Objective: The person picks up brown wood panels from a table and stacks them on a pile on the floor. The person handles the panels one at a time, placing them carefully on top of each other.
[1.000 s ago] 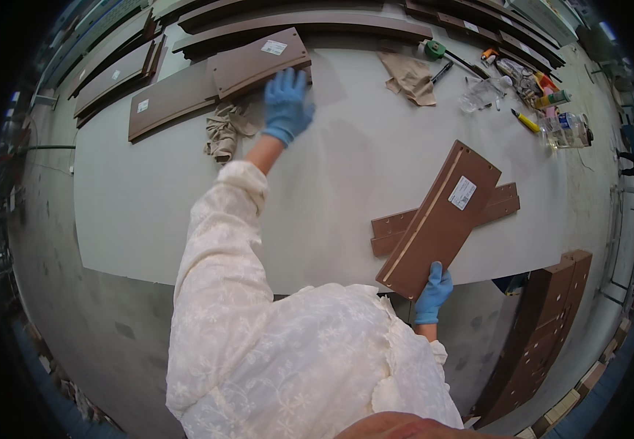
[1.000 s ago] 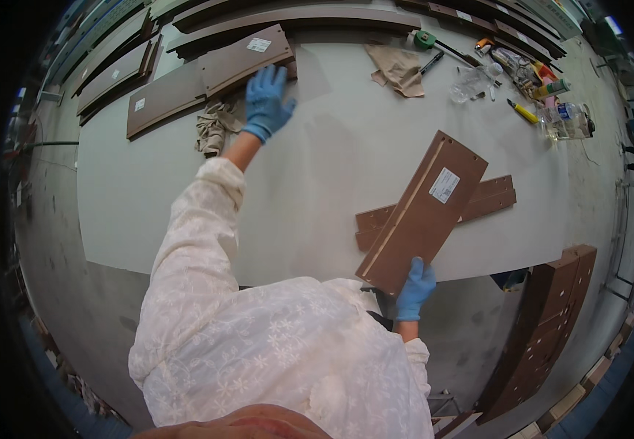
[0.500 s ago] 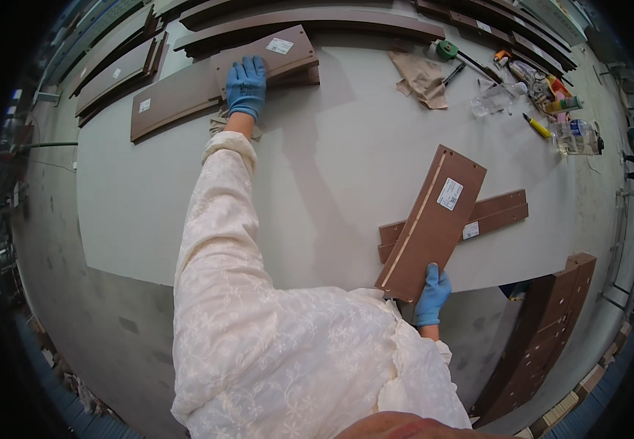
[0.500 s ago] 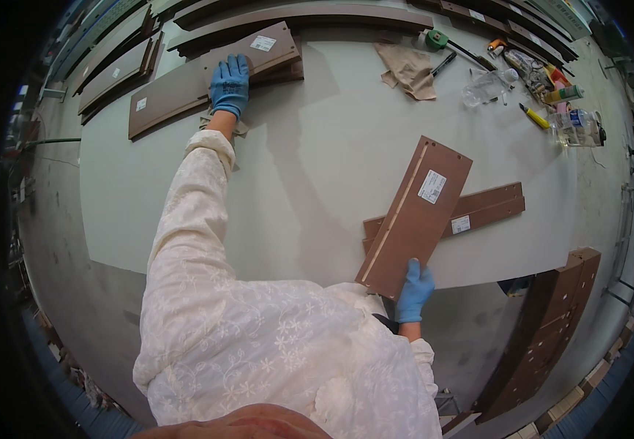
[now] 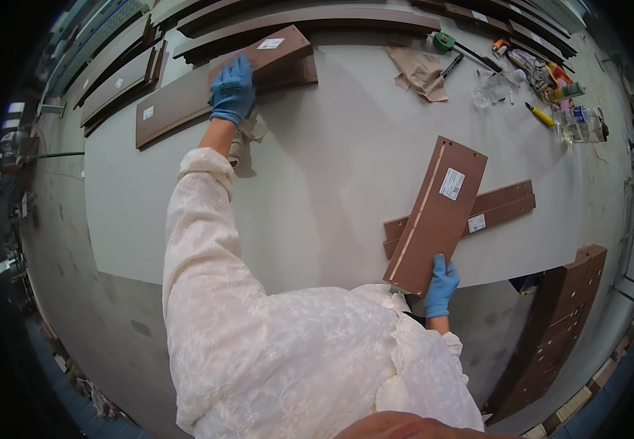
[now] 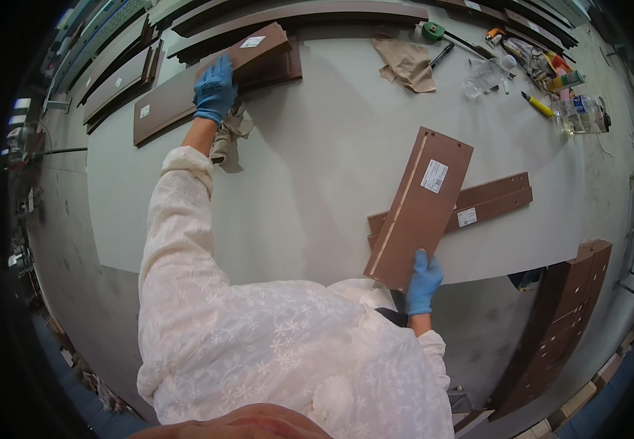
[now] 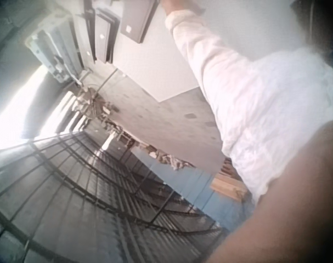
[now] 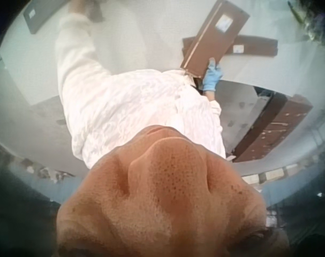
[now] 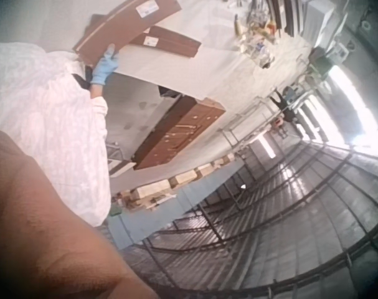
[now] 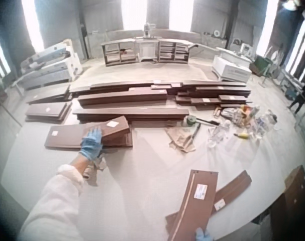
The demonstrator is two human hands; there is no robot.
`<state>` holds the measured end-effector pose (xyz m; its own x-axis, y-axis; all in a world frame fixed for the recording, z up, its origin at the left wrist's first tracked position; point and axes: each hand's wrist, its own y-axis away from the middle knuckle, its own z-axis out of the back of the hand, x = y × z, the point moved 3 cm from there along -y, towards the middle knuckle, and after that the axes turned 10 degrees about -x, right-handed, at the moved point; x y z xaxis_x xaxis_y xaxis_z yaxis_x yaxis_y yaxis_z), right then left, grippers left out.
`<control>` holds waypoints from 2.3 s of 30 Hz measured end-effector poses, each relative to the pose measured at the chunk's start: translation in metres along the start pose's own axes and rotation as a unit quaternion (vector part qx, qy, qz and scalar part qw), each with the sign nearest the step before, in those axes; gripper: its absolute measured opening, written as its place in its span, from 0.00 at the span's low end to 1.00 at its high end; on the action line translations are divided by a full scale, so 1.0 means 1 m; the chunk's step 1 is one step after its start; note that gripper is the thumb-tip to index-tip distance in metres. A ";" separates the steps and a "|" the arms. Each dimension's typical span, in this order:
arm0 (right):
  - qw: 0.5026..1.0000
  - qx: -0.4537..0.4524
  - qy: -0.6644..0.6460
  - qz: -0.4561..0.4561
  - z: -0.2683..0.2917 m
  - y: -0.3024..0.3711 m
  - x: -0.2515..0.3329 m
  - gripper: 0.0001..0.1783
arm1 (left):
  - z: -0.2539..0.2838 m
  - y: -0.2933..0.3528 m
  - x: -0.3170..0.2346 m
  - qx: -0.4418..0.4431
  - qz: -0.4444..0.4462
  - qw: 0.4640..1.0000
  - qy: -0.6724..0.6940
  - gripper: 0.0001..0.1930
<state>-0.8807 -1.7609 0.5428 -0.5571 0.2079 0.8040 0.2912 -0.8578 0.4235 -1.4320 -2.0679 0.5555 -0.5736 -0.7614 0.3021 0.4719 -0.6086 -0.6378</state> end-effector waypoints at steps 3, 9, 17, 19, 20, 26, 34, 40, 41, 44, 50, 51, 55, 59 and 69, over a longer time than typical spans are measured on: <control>0.998 -0.009 -0.024 0.052 0.008 -0.002 0.001 0.17 | 0.039 -0.006 -0.002 -0.027 0.159 0.980 0.113 0.28; 0.997 -0.031 -0.043 0.056 0.039 -0.008 -0.008 0.17 | 0.128 0.004 -0.027 -0.006 0.524 0.666 0.531 0.22; 0.990 -0.079 -0.114 0.001 0.121 -0.012 -0.043 0.15 | 0.182 0.023 -0.193 0.090 0.602 0.272 0.746 0.18; 0.988 -0.083 -0.133 -0.008 0.151 -0.016 -0.058 0.16 | 0.192 0.019 -0.247 0.129 0.548 0.276 0.779 0.17; 0.986 -0.092 -0.141 -0.009 0.165 -0.018 -0.069 0.16 | 0.198 0.019 -0.277 0.143 0.513 0.271 0.802 0.17; 0.960 -0.203 -0.191 0.035 0.280 -0.031 -0.145 0.17 | 0.244 0.020 -0.473 0.211 0.444 0.245 0.836 0.15; 0.922 -0.312 -0.219 -0.070 0.510 -0.047 -0.247 0.17 | 0.370 -0.019 -0.753 0.425 0.370 0.105 0.820 0.25; 0.883 -0.415 -0.192 -0.106 0.660 -0.089 -0.322 0.19 | 0.354 -0.063 -0.915 0.453 0.353 0.230 0.786 0.20; 0.869 -0.440 -0.194 -0.119 0.684 -0.099 -0.334 0.19 | 0.354 -0.073 -0.942 0.478 0.347 0.168 0.789 0.19; 0.819 -0.510 -0.214 -0.151 0.738 -0.122 -0.360 0.20 | 0.358 -0.095 -1.006 0.488 0.326 0.211 0.782 0.20; 0.763 -0.559 -0.258 -0.194 0.815 -0.172 -0.367 0.20 | 0.389 -0.138 -1.147 0.542 0.326 0.150 0.760 0.26; 0.771 -0.554 -0.236 -0.210 0.828 -0.185 -0.367 0.20 | 0.397 -0.149 -1.176 0.564 0.321 0.137 0.748 0.27; 0.779 -0.551 -0.217 -0.208 0.871 -0.226 -0.369 0.19 | 0.433 -0.191 -1.292 0.628 0.284 0.052 0.723 0.30; 0.815 -0.523 -0.170 -0.182 0.946 -0.316 -0.382 0.18 | 0.444 -0.229 -1.435 0.656 0.246 -0.017 0.714 0.28; 0.911 -0.354 -0.188 -0.100 1.128 -0.635 -0.257 0.25 | 0.428 -0.354 -1.628 0.563 0.267 0.078 0.778 0.33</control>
<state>-0.0449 -0.7399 0.5378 -0.1993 0.4245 0.8832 -0.4360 -0.8456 0.3081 -0.3789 -0.7084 0.5929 0.7555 -0.3296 -0.5662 -0.0365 -0.8840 0.4660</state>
